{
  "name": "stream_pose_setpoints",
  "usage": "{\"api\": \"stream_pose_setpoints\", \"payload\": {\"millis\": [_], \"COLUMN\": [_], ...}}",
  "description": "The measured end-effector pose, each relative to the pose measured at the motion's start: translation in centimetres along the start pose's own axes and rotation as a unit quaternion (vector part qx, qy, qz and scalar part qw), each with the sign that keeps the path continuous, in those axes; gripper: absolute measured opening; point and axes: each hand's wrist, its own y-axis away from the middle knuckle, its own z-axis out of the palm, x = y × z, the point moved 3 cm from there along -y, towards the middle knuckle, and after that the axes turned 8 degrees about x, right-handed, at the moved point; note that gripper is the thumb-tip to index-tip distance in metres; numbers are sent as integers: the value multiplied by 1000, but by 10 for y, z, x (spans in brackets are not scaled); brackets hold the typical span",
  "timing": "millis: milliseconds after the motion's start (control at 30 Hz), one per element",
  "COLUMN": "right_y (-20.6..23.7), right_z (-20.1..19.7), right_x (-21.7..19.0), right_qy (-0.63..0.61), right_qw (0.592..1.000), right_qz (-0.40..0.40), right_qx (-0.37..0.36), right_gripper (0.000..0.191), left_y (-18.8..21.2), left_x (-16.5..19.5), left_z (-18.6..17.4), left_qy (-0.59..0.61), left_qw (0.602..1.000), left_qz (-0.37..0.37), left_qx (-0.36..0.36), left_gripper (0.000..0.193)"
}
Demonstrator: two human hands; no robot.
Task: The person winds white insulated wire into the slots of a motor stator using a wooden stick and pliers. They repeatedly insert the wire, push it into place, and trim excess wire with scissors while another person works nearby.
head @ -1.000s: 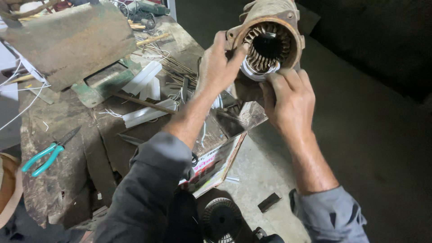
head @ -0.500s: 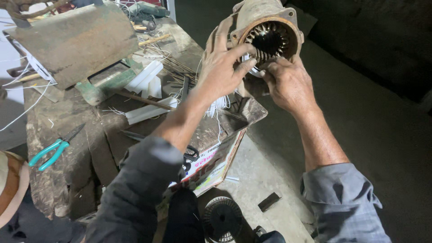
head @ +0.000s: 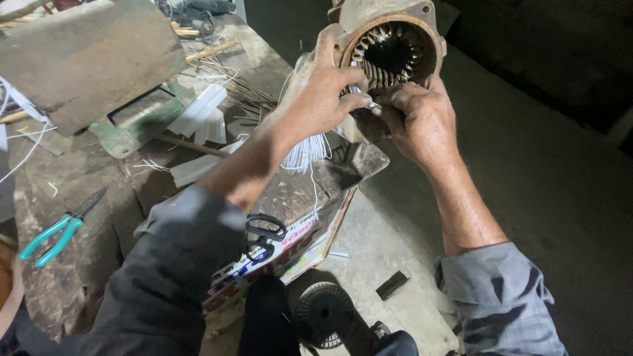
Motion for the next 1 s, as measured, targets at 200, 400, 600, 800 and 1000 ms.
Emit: {"api": "stream_pose_setpoints", "payload": {"millis": [200, 400, 600, 800, 1000], "right_y": [-1, -1, 6, 48, 39], "right_z": [2, 17, 3, -18, -5], "right_x": [-7, -2, -1, 19, 56], "right_qy": [-9, 76, -33, -265, -262], "right_qw": [999, 992, 995, 894, 866], "right_qz": [25, 95, 89, 325, 413], "right_qx": [43, 21, 31, 158, 105], "right_gripper": [10, 4, 18, 23, 61], "left_y": [5, 9, 14, 17, 19], "left_x": [2, -1, 10, 18, 10], "left_z": [6, 15, 16, 8, 5], "left_qy": [0, -61, -18, 36, 161], "left_qw": [999, 997, 996, 991, 942], "left_qz": [18, 9, -18, -34, -215], "left_qx": [42, 50, 83, 121, 203], "left_gripper": [25, 25, 26, 43, 100]}}
